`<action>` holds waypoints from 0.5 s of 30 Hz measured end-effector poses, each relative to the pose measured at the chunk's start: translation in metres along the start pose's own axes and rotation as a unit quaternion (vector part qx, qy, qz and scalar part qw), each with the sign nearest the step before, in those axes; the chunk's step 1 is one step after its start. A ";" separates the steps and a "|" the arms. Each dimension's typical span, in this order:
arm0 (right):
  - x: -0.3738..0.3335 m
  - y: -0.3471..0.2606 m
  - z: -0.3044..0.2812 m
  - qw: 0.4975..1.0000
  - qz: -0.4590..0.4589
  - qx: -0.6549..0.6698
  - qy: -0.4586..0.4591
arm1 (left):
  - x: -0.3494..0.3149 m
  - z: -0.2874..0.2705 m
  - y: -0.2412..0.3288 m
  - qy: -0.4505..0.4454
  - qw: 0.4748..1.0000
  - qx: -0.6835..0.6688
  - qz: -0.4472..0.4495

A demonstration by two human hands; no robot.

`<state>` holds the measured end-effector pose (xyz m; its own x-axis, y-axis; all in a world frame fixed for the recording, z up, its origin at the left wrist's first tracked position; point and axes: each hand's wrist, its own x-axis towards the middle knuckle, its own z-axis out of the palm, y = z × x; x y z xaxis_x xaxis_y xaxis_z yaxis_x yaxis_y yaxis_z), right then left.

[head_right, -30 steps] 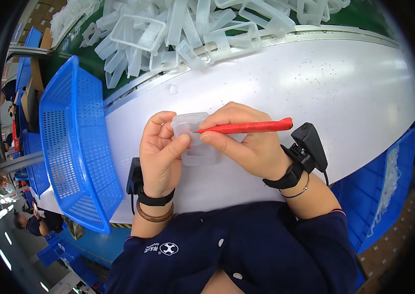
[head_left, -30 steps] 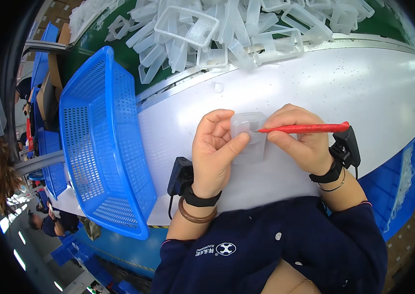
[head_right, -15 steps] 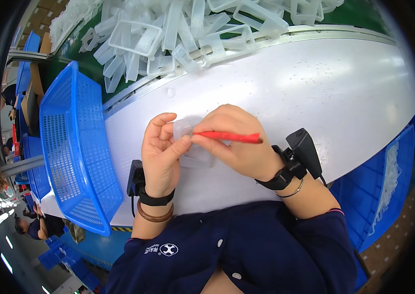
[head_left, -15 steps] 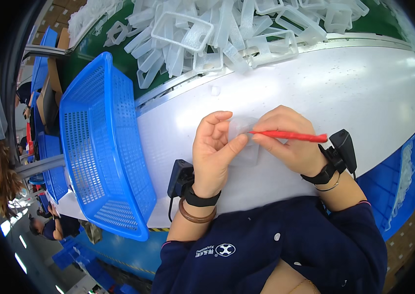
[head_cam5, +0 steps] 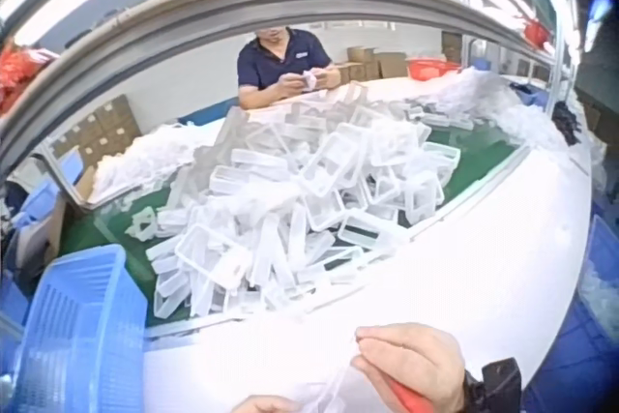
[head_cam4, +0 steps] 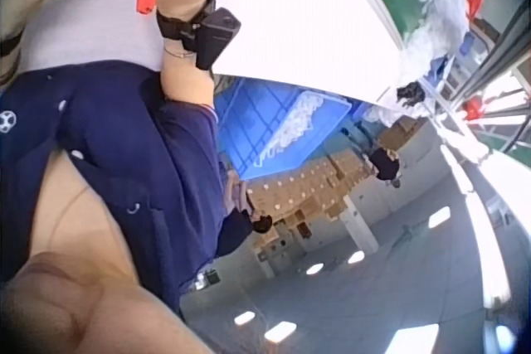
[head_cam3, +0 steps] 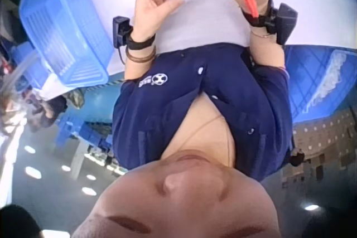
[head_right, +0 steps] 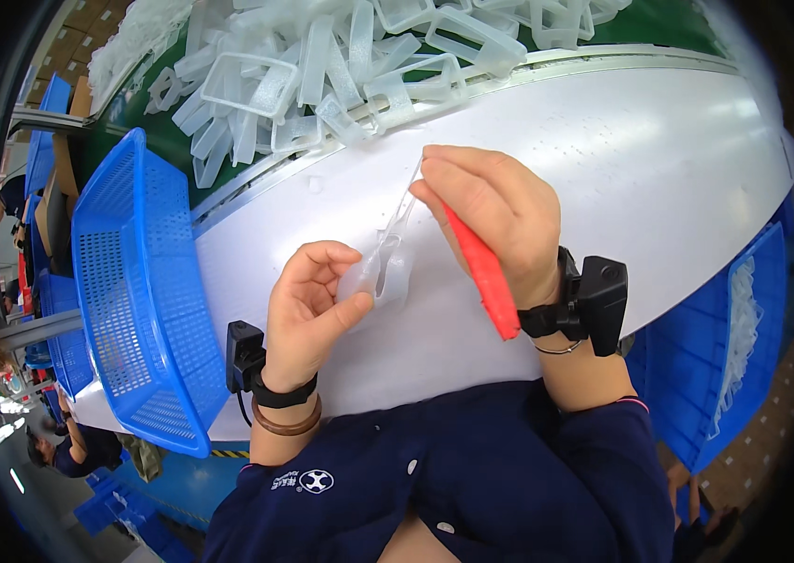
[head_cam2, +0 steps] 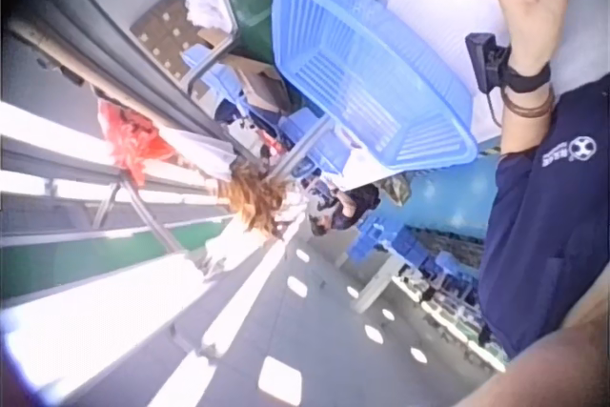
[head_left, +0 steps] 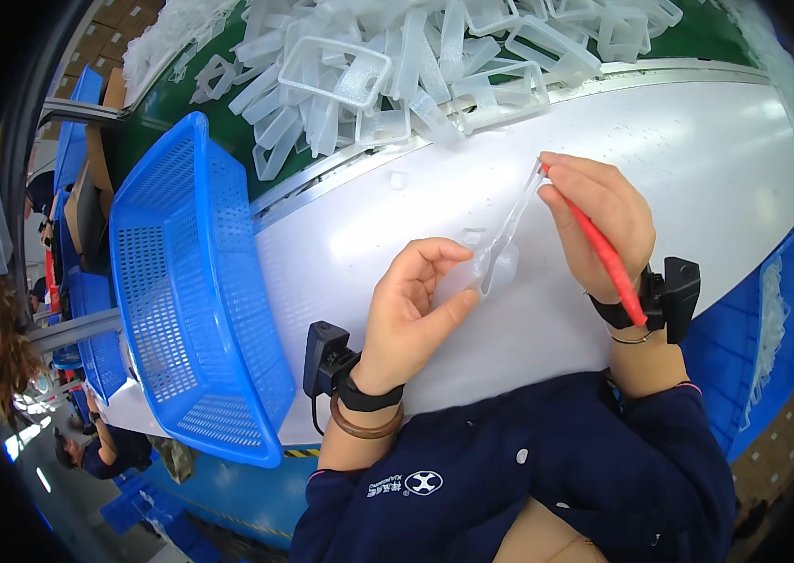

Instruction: Sorting white plastic components and removing excess material using a deburring tool at a manufacturing workstation.

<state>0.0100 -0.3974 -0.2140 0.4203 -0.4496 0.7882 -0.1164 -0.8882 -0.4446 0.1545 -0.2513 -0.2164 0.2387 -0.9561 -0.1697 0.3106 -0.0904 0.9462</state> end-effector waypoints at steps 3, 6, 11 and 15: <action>-0.002 -0.002 0.003 0.999 0.029 0.016 0.000 | 0.000 0.001 0.002 0.002 1.000 -0.001 0.012; -0.001 -0.014 0.003 0.993 0.068 0.084 -0.037 | 0.001 0.000 0.005 0.013 0.999 -0.046 0.012; -0.007 -0.026 0.005 0.924 0.241 0.288 -0.076 | -0.004 0.012 0.010 0.039 0.998 0.048 0.003; -0.006 -0.027 0.006 0.975 0.115 0.173 -0.075 | -0.002 0.013 -0.006 0.080 0.974 0.204 0.061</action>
<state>0.0163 -0.3699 -0.2098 0.5485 -0.5909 0.5916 0.0775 -0.6686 -0.7396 0.1401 -0.2530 -0.2180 0.4016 -0.9139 -0.0587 -0.1130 -0.1131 0.9871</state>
